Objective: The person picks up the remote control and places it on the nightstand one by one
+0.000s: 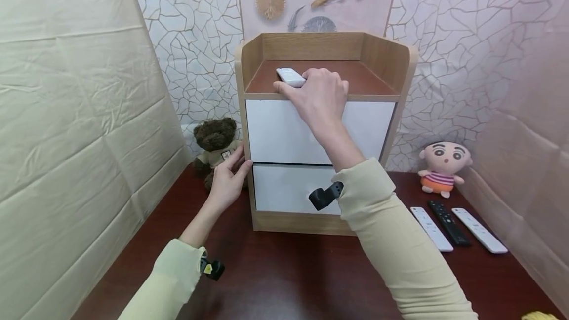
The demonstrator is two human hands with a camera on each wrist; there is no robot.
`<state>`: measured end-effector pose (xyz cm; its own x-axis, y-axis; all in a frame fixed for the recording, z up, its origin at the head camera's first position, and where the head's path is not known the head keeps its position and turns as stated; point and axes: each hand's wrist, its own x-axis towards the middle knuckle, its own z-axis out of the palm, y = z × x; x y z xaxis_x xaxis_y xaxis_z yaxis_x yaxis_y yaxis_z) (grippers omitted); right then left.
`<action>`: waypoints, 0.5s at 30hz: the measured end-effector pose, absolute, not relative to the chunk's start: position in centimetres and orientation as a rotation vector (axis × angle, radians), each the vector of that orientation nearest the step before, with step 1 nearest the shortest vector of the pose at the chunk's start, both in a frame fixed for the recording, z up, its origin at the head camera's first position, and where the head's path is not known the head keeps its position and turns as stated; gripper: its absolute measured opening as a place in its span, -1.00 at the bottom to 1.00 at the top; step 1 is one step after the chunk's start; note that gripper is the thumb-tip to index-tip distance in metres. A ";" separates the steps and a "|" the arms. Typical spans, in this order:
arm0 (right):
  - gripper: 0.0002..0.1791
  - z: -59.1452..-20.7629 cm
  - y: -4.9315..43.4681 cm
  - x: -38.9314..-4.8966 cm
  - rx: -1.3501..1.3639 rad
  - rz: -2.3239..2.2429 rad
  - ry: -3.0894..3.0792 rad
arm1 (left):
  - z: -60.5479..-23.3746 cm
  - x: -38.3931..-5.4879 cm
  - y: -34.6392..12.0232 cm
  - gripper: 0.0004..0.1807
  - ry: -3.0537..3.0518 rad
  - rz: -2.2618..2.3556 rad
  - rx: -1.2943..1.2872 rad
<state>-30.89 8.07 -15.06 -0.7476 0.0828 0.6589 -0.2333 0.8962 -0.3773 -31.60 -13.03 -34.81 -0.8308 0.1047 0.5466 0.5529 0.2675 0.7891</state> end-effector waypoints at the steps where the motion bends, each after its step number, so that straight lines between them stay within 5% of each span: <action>1: -0.30 -15.0 8.1 -30.9 0.121 0.581 -2.366 | -34.8 -31.6 -13.0 -0.37 -2.158 -1.588 -0.595; 15: -0.49 -14.3 8.7 -30.6 0.239 0.679 -2.434 | -34.8 -31.7 -13.0 -0.36 -2.153 -1.593 -0.590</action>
<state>-30.64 8.69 -14.27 -0.8075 -0.0128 0.5898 -0.3162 0.8534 -0.4143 -31.70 -13.02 -34.85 -0.8325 0.0990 0.5450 0.5502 0.2625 0.7927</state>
